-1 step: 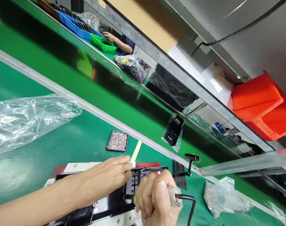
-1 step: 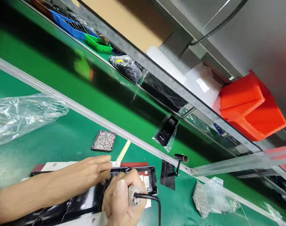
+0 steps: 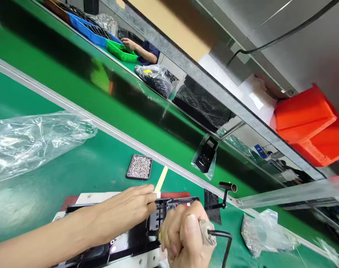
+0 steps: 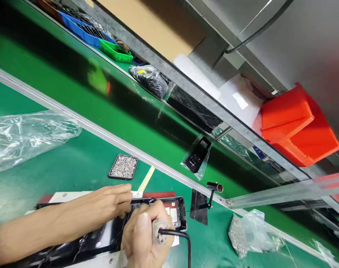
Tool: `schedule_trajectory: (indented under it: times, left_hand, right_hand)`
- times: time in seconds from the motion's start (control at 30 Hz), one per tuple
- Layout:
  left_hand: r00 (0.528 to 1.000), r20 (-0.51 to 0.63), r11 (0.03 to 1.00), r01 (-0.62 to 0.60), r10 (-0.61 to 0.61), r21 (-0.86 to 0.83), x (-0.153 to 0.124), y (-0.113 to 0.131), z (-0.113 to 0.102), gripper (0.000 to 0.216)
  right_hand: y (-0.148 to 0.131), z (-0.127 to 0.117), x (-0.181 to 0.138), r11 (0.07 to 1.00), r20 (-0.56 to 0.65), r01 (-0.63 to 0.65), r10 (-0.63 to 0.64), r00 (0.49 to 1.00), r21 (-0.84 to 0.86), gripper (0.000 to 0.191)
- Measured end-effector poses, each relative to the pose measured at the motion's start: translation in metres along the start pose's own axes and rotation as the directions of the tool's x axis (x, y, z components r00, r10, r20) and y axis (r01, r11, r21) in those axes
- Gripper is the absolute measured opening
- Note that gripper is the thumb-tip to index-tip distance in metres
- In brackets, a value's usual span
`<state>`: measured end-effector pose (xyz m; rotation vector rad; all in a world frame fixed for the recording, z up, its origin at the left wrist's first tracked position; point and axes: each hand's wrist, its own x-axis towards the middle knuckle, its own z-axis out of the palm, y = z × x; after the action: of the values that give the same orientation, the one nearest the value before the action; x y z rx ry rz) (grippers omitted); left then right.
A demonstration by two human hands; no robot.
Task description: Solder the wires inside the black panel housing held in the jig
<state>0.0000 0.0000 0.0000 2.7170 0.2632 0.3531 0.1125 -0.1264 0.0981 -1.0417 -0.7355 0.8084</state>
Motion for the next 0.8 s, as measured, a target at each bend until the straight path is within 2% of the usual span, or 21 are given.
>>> schedule_trajectory:
  times: [0.1,0.23,0.3,0.37,0.43,0.6,0.8]
  left_hand:
    - [1.0,0.023,1.0,-0.014,0.014,0.007,0.0,0.0,-0.002,0.028]
    - [1.0,0.006,0.999,-0.024,0.024,-0.04,0.0,0.001,-0.013,0.028]
    - [1.0,-0.013,0.996,-0.022,0.021,-0.089,-0.001,0.003,-0.021,0.028]
    - [0.999,-0.033,0.99,-0.011,0.007,-0.144,-0.002,0.004,-0.028,0.03]
    - [0.999,-0.044,0.981,0.009,-0.017,-0.193,-0.002,0.004,-0.032,0.031]
    - [0.997,-0.006,0.961,0.068,-0.073,-0.269,-0.004,0.003,-0.032,0.033]
    - [0.983,0.111,0.936,0.173,-0.146,-0.307,-0.005,0.004,-0.032,0.04]
  right_hand:
    - [0.008,-0.013,0.005,0.999,0.062,0.032,-0.032,0.998,0.004,0.052]
    - [0.017,-0.026,0.012,0.986,0.268,0.151,-0.164,0.949,0.071,0.043]
    - [0.016,-0.026,0.011,0.989,0.244,0.14,-0.149,0.958,0.057,0.043]
    - [0.013,-0.02,0.008,0.997,0.134,0.08,-0.081,0.988,0.012,0.047]
    - [0.008,-0.014,0.004,0.999,0.073,0.04,-0.04,0.996,-0.004,0.05]
    - [0.001,-0.007,0.001,1.0,0.069,0.022,-0.022,0.997,-0.002,0.052]
    - [0.008,-0.016,0.005,0.998,0.097,0.055,-0.052,0.994,-0.029,0.048]
